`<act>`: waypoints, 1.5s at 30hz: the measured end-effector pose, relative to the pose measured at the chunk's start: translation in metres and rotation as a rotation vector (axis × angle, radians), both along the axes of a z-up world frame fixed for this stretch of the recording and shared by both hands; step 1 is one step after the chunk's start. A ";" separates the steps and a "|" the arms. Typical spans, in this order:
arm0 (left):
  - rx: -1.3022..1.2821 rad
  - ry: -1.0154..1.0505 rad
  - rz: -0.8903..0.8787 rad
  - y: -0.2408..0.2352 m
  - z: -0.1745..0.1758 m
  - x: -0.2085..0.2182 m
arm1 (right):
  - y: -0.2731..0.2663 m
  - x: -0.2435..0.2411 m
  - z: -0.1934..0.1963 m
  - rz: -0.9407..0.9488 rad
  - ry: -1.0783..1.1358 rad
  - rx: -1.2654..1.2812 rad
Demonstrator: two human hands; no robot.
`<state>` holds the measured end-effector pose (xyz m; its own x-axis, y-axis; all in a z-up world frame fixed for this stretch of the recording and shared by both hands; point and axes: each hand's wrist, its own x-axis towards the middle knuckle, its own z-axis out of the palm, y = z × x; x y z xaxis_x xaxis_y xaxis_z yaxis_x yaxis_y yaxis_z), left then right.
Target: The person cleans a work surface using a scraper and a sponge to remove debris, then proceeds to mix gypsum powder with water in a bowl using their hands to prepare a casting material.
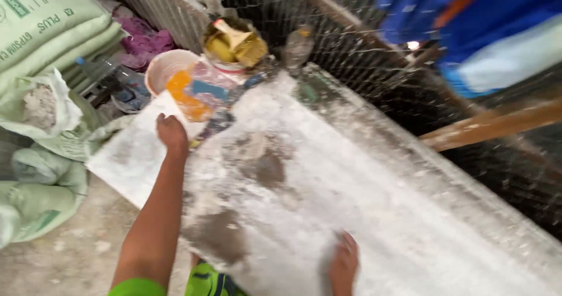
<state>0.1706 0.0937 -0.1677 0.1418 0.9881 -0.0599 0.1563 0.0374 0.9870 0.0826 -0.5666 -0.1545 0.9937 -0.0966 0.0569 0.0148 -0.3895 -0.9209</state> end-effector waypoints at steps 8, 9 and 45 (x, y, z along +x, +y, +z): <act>-0.349 0.744 -0.217 0.016 0.022 0.058 | 0.377 -0.057 0.148 0.645 0.014 -0.233; -0.332 0.735 -0.237 0.027 0.037 0.074 | 0.403 -0.049 0.142 0.620 0.000 -0.230; 1.193 0.876 -1.958 0.025 0.122 -0.276 | 0.251 -0.133 0.089 -0.268 0.017 -0.638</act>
